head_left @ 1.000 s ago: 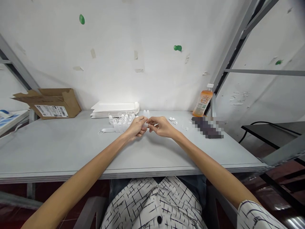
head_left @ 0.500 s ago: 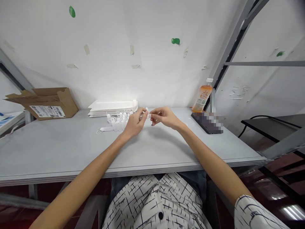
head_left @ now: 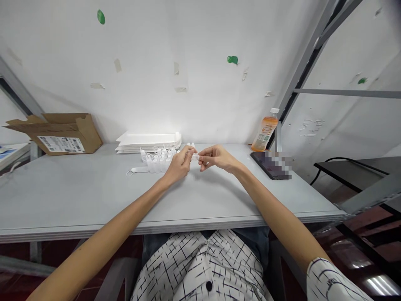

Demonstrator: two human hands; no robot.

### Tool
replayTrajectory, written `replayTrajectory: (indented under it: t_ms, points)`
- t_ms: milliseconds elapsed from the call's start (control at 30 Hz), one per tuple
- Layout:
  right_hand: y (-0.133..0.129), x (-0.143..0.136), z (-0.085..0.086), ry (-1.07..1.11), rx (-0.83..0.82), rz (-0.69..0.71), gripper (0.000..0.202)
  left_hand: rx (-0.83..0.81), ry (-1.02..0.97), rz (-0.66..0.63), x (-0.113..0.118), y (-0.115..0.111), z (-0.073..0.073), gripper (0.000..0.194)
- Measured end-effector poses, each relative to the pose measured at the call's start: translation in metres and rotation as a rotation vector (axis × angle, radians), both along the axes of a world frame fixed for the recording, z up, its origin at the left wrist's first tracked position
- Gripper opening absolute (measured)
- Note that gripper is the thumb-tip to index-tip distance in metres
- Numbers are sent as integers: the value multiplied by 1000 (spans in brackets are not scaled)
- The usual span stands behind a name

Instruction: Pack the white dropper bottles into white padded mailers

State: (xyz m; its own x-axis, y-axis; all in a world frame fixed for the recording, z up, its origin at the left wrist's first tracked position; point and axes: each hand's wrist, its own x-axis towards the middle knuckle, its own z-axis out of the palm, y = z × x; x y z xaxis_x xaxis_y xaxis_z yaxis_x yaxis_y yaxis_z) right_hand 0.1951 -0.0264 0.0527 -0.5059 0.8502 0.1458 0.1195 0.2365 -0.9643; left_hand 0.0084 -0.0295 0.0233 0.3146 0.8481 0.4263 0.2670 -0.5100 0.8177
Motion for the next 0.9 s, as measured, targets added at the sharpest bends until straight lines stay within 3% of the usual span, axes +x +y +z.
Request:
replayTrajectory:
  t_ms: [467, 767, 900]
  points:
    - [3, -5, -7, -133, 256, -113, 27, -420, -290, -97, 4, 4, 1, 21]
    - [-1, -6, -6, -263, 408, -141, 21, -532, -330, -61, 5, 0, 5, 19]
    - [2, -3, -4, -215, 312, -124, 19, -507, -294, -59, 6, 2, 4, 23]
